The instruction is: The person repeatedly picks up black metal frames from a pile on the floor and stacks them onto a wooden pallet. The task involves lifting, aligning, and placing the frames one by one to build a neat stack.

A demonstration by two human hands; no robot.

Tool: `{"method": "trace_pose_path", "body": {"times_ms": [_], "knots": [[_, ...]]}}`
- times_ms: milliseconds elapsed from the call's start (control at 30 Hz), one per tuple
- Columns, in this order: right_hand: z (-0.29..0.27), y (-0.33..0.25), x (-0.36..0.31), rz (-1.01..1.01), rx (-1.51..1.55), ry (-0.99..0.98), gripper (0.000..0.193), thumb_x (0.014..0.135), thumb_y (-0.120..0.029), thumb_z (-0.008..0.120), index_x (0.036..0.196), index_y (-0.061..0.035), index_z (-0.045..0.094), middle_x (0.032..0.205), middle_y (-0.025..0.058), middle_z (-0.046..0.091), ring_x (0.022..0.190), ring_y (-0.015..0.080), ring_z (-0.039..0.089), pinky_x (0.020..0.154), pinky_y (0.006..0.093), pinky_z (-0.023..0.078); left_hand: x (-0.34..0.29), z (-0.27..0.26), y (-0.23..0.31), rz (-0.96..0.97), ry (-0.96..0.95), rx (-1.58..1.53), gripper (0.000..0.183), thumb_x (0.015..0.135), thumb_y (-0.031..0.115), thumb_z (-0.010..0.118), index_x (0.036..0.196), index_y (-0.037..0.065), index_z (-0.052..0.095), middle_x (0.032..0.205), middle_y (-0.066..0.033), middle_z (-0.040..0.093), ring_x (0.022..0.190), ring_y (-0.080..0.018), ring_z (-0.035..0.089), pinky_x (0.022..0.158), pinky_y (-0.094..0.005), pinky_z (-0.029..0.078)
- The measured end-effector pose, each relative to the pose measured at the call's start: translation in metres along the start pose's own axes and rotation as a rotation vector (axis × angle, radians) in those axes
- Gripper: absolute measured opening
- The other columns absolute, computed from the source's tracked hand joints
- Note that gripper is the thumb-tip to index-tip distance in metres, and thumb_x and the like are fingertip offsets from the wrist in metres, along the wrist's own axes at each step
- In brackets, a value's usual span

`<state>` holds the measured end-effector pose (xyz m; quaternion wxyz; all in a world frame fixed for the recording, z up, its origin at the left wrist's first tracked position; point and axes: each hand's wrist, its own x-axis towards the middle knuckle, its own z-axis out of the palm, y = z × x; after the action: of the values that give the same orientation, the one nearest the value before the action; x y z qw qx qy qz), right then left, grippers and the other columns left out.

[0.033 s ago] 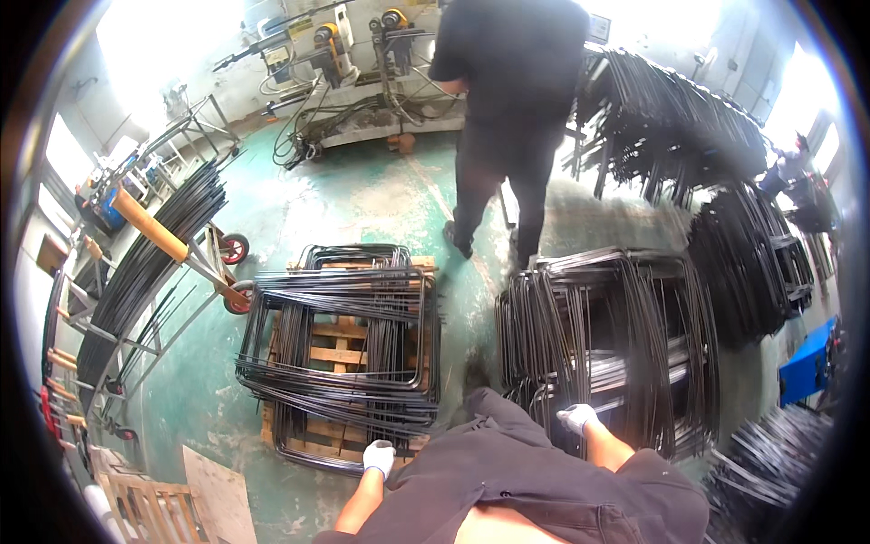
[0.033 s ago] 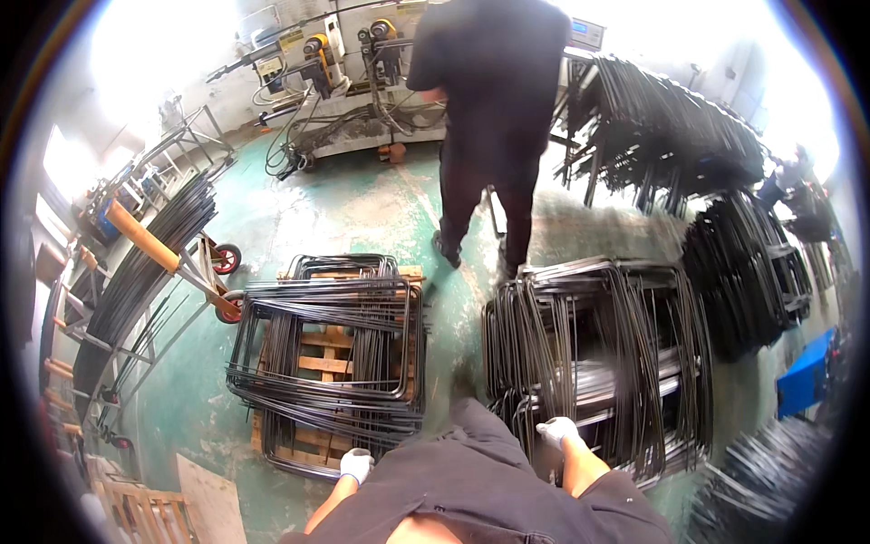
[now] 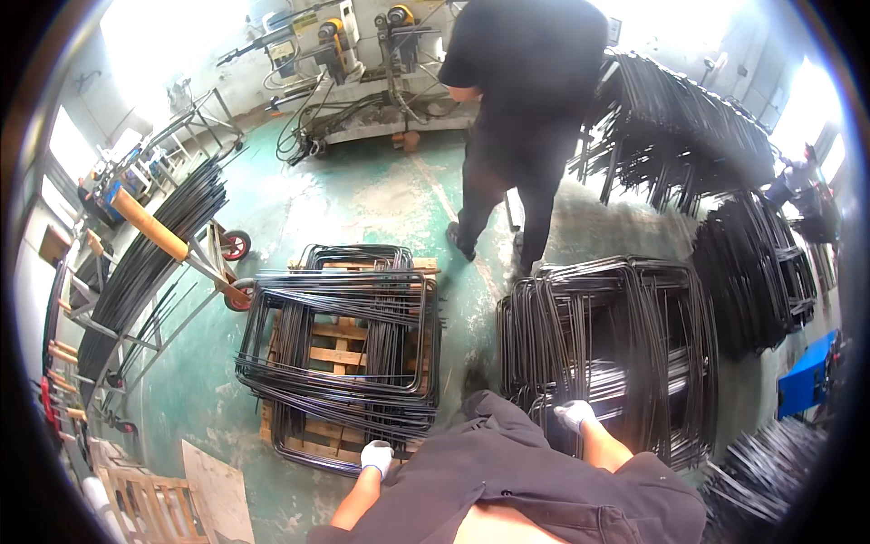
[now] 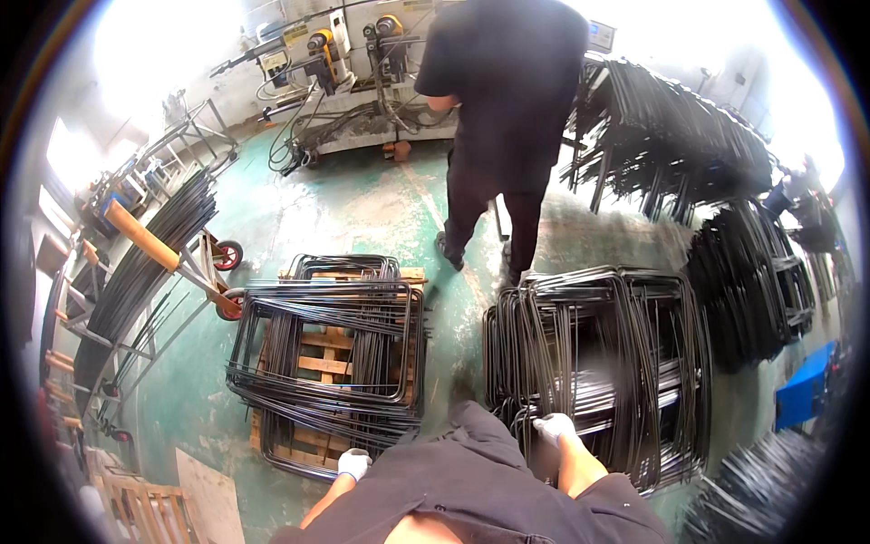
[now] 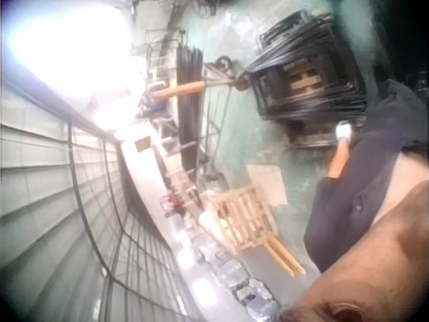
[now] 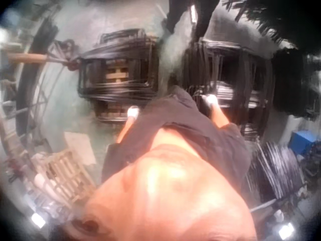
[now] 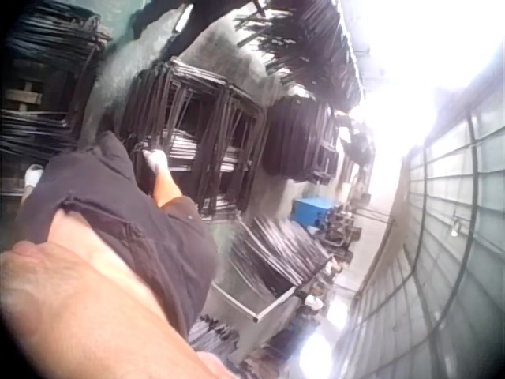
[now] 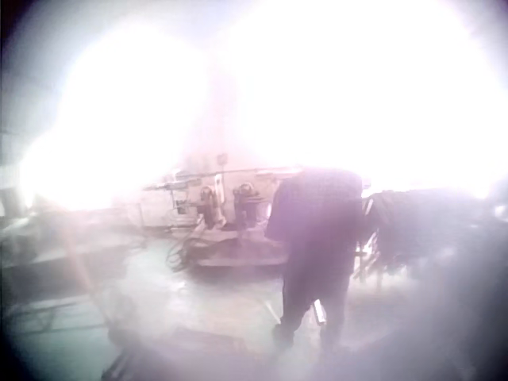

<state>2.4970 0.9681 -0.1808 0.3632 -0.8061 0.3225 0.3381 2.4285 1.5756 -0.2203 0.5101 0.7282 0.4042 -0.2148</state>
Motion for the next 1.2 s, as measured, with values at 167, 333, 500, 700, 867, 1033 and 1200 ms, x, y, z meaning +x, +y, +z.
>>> {"method": "trace_pose_path", "body": {"times_ms": [167, 333, 500, 700, 867, 1033, 1200], "knots": [[-0.078, -0.113, 0.027, -0.248, -0.156, 0.179, 0.045, 0.096, -0.038, 0.078, 0.119, 0.0003, 0.081, 0.107, 0.0162, 0.083, 0.1, 0.0264, 0.079, 0.093, 0.038, 0.06, 0.016, 0.021, 0.125, 0.3, 0.088, 0.278, 0.021, 0.09, 0.011, 0.074, 0.109, 0.003, 0.08, 0.1, -0.0124, 0.081, 0.094, -0.0223, 0.076, 0.091, -0.0367, 0.06], [-0.124, -0.166, 0.103, -0.185, 0.005, 0.111, 0.047, 0.095, -0.039, 0.079, 0.122, 0.0004, 0.08, 0.118, 0.0182, 0.082, 0.111, 0.0286, 0.078, 0.1, 0.0383, 0.058, 0.044, 0.045, 0.218, 0.331, 0.085, 0.004, 0.024, 0.093, 0.006, 0.071, 0.115, -0.003, 0.076, 0.099, -0.013, 0.08, 0.087, -0.0202, 0.074, 0.083, -0.0341, 0.059], [-0.134, -0.196, 0.129, -0.177, 0.13, 0.093, 0.044, 0.096, -0.034, 0.081, 0.122, 0.0007, 0.079, 0.113, 0.015, 0.083, 0.105, 0.0257, 0.077, 0.095, 0.0377, 0.059, 0.059, 0.073, 0.24, 0.314, 0.03, 0.177, 0.025, 0.09, 0.01, 0.072, 0.111, 0.0, 0.079, 0.101, -0.0135, 0.081, 0.094, -0.0224, 0.076, 0.089, -0.0344, 0.059], [-0.128, -0.188, 0.122, -0.152, 0.016, 0.075, 0.035, 0.098, -0.026, 0.081, 0.117, 0.0029, 0.078, 0.095, 0.0088, 0.08, 0.082, 0.0166, 0.074, 0.076, 0.0328, 0.059, 0.112, 0.085, 0.207, 0.222, -0.079, 0.356, 0.027, 0.087, 0.021, 0.071, 0.107, 0.007, 0.083, 0.105, -0.0173, 0.082, 0.105, -0.0321, 0.079, 0.097, -0.0394, 0.06], [-0.133, -0.199, 0.121, 0.049, 0.088, 0.049, 0.041, 0.096, -0.032, 0.083, 0.119, 0.0019, 0.079, 0.104, 0.0115, 0.082, 0.093, 0.0195, 0.076, 0.087, 0.035, 0.059, 0.144, 0.077, 0.242, 0.196, -0.032, 0.309, 0.025, 0.088, 0.018, 0.069, 0.106, 0.006, 0.082, 0.105, -0.0182, 0.082, 0.105, -0.0323, 0.079, 0.096, -0.0406, 0.06], [-0.147, -0.238, 0.14, 0.084, 0.056, 0.021, 0.045, 0.094, -0.034, 0.085, 0.123, 0.0008, 0.079, 0.106, 0.0121, 0.083, 0.098, 0.0207, 0.076, 0.092, 0.036, 0.059, 0.181, 0.062, 0.296, 0.204, 0.109, 0.113, 0.024, 0.088, 0.005, 0.073, 0.111, -0.001, 0.078, 0.101, -0.0143, 0.081, 0.093, -0.0247, 0.077, 0.087, -0.0373, 0.06], [-0.154, -0.302, 0.19, -0.062, -0.102, -0.048, 0.032, 0.097, -0.027, 0.083, 0.111, 0.0016, 0.08, 0.096, 0.0094, 0.081, 0.083, 0.016, 0.074, 0.077, 0.0332, 0.06, 0.2, 0.062, 0.329, 0.117, 0.133, -0.101, 0.025, 0.089, 0.005, 0.07, 0.113, 0.0, 0.076, 0.103, -0.0137, 0.079, 0.097, -0.0231, 0.074, 0.09, -0.0355, 0.058]]}}
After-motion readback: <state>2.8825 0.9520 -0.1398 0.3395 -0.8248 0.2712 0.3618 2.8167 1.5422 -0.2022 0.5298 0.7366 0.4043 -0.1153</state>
